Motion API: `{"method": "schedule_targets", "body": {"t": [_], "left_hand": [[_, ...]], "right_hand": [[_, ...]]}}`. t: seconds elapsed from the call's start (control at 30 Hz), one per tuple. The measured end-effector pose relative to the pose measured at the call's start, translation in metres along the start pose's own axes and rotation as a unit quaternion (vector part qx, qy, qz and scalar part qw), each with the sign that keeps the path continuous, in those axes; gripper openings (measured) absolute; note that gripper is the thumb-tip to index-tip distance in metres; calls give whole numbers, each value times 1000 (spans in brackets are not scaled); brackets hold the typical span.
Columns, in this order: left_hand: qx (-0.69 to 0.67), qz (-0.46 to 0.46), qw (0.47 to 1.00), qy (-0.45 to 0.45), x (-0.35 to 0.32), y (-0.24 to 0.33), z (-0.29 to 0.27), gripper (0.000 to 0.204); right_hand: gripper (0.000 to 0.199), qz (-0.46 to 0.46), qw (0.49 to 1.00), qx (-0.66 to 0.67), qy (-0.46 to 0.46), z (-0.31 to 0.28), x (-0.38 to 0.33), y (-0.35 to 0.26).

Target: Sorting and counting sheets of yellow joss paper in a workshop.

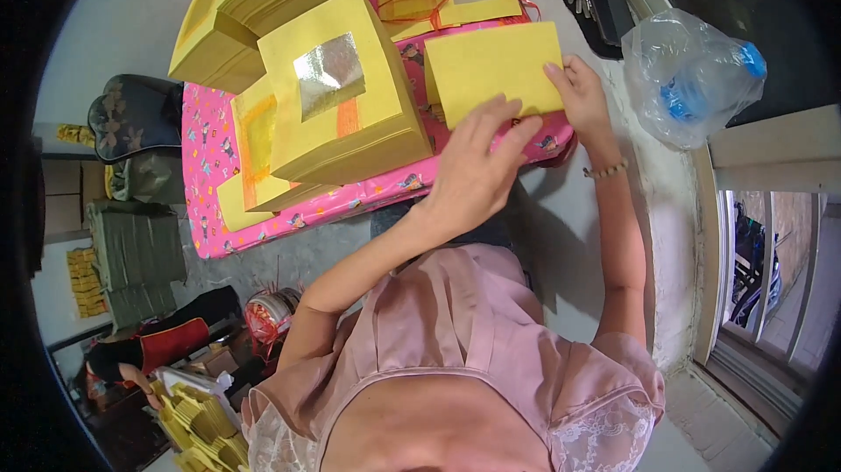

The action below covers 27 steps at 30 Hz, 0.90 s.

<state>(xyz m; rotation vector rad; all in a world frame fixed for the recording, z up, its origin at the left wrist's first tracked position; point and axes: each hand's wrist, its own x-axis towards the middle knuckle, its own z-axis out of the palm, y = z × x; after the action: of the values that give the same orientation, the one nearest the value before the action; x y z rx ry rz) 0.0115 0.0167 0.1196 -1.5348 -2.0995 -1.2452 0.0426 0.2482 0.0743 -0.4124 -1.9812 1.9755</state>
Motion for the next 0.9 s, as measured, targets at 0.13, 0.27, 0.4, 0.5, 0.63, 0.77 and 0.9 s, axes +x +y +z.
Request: {"method": "schedule_targets", "body": {"t": [0.13,0.27,0.4,0.5,0.63,0.77,0.9], "left_hand": [[-23,-25,996,-84,-19,-13,17,50],[24,-73,990,-117,-29,-29,23,57],[54,-103,988,-101,-39,-45,27,75],[98,-131,979,-121,-40,-52,32,83],[126,-131,979,-94,-40,-63,40,82],[157,-112,978,-83,-41,-74,48,80],[175,-135,969,-112,-50,-80,58,81]], "right_hand": [[17,14,999,-19,46,30,30,14],[18,-19,998,-44,33,32,49,57],[23,84,991,-70,73,43,44,55],[26,103,987,-96,82,37,44,64],[27,96,986,-107,86,34,44,72],[28,102,982,-130,88,34,44,72],[30,70,965,-231,100,42,43,70]]}}
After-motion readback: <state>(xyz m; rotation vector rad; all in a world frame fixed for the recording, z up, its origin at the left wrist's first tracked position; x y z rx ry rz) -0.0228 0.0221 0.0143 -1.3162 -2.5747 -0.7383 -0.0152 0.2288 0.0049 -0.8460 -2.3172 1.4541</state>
